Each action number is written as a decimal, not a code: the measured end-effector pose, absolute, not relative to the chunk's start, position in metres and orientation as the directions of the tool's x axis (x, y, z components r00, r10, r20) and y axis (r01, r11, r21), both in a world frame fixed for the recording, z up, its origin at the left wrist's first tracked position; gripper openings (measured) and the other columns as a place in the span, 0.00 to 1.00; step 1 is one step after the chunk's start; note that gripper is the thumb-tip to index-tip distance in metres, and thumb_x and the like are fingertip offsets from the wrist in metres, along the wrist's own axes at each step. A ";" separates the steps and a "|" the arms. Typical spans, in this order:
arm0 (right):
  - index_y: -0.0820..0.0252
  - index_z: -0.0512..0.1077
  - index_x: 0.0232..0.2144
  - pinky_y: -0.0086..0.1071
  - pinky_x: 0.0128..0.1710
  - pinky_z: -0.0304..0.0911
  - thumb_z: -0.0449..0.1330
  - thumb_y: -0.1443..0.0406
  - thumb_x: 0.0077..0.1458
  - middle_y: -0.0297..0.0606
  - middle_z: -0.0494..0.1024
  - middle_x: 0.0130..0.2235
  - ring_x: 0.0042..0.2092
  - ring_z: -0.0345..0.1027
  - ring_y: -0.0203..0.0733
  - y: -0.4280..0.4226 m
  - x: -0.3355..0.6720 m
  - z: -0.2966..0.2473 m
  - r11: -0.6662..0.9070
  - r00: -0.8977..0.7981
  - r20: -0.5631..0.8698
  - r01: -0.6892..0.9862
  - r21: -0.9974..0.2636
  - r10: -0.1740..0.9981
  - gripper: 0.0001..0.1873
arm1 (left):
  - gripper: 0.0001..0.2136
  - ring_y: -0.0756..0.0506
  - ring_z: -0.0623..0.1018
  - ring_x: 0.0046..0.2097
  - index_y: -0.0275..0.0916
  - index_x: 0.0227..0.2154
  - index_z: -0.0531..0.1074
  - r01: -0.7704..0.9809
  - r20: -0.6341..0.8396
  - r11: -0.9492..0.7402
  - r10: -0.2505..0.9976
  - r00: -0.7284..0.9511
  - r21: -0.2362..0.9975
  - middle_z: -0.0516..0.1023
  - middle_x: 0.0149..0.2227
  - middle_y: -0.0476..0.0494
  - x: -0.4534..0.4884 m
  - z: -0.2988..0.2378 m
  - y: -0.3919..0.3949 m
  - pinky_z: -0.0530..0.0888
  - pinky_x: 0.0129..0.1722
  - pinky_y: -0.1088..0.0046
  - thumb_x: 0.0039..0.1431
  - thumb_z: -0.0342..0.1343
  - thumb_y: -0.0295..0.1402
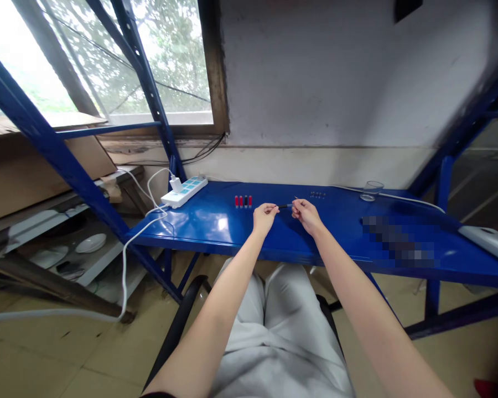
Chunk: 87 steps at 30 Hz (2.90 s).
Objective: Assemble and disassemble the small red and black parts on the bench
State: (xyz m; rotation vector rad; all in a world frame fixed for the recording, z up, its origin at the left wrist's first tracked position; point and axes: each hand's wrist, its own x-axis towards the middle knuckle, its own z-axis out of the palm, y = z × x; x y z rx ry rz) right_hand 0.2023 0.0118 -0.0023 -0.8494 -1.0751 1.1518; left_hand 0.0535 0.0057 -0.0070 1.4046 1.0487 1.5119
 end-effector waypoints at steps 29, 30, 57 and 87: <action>0.59 0.65 0.30 0.25 0.15 0.45 0.60 0.49 0.43 0.24 0.59 0.13 0.15 0.48 0.28 0.006 0.199 -0.003 0.228 0.002 0.229 -0.126 -0.965 0.973 0.21 | 0.08 0.48 0.76 0.31 0.36 0.27 0.72 0.253 0.502 -0.524 0.852 0.148 0.814 0.77 0.25 0.44 0.059 0.029 0.011 0.70 0.35 0.71 0.50 0.56 0.36; 0.59 0.65 0.30 0.25 0.15 0.45 0.60 0.48 0.44 0.25 0.60 0.13 0.15 0.48 0.28 0.006 0.199 -0.002 0.237 0.015 0.237 -0.135 -0.962 0.971 0.21 | 0.07 0.47 0.76 0.32 0.37 0.26 0.73 0.335 0.524 -0.554 0.832 0.183 0.762 0.77 0.27 0.44 0.057 0.042 0.015 0.69 0.37 0.70 0.49 0.57 0.36; 0.60 0.67 0.24 0.25 0.14 0.44 0.60 0.56 0.44 0.26 0.60 0.14 0.16 0.49 0.28 0.007 0.205 0.000 0.276 0.239 0.248 -0.091 -0.957 0.939 0.13 | 0.02 0.33 0.64 0.49 0.39 0.18 0.75 0.899 0.295 -0.324 0.926 0.237 0.296 0.73 0.35 0.38 -0.006 0.069 0.073 0.51 0.51 0.45 0.41 0.61 0.27; 0.60 0.67 0.24 0.25 0.14 0.44 0.60 0.57 0.44 0.26 0.60 0.14 0.15 0.49 0.28 0.005 0.204 0.002 0.267 0.243 0.242 -0.075 -0.961 0.939 0.12 | 0.06 0.36 0.67 0.50 0.40 0.30 0.75 0.856 0.409 -0.353 0.893 0.187 0.379 0.74 0.41 0.39 -0.010 0.068 0.071 0.53 0.51 0.52 0.46 0.59 0.30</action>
